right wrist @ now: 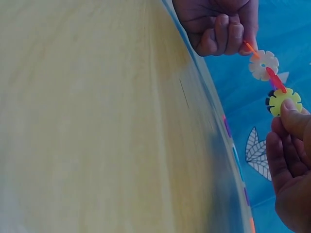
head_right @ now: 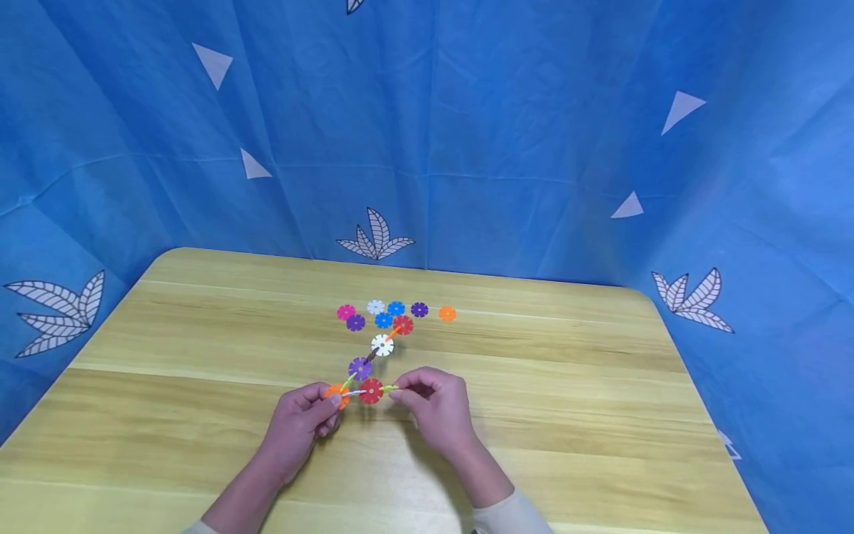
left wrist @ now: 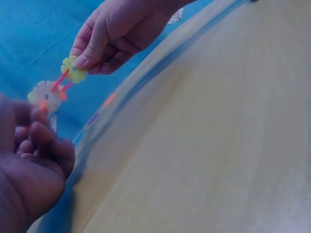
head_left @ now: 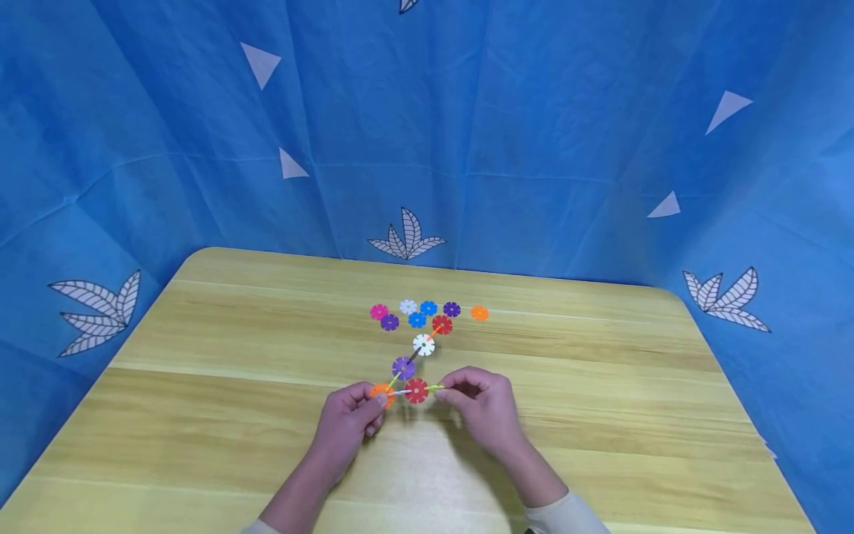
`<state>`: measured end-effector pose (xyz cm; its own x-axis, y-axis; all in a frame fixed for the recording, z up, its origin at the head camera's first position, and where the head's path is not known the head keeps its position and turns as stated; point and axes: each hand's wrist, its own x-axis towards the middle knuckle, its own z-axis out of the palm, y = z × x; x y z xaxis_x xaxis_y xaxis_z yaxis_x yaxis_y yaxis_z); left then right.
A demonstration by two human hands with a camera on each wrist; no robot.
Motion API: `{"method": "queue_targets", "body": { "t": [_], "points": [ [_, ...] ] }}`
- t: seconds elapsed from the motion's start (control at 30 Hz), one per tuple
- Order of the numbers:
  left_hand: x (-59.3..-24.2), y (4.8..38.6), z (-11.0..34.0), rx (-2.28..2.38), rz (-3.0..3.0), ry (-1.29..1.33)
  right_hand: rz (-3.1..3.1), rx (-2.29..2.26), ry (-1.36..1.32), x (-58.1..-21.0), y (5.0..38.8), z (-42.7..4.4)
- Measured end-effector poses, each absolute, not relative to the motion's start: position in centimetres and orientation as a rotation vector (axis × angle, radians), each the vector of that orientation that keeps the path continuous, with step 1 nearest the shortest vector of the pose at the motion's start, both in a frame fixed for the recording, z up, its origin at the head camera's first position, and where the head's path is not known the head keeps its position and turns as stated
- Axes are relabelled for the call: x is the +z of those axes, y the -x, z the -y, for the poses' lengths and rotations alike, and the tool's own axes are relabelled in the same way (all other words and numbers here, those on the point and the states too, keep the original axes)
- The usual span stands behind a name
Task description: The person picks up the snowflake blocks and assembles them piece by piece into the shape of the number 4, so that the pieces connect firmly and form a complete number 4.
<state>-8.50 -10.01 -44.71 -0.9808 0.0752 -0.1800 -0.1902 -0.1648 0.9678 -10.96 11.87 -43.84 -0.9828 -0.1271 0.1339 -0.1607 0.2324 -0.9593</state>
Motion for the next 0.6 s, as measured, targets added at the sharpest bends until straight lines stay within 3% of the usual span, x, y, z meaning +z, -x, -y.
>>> {"method": "queue_targets", "body": {
  "t": [0.6],
  "points": [
    [-45.0,8.53,9.8,2.25,-1.959,0.153,2.458,1.773,-0.364,-44.03,10.95,-11.73]
  ]
}}
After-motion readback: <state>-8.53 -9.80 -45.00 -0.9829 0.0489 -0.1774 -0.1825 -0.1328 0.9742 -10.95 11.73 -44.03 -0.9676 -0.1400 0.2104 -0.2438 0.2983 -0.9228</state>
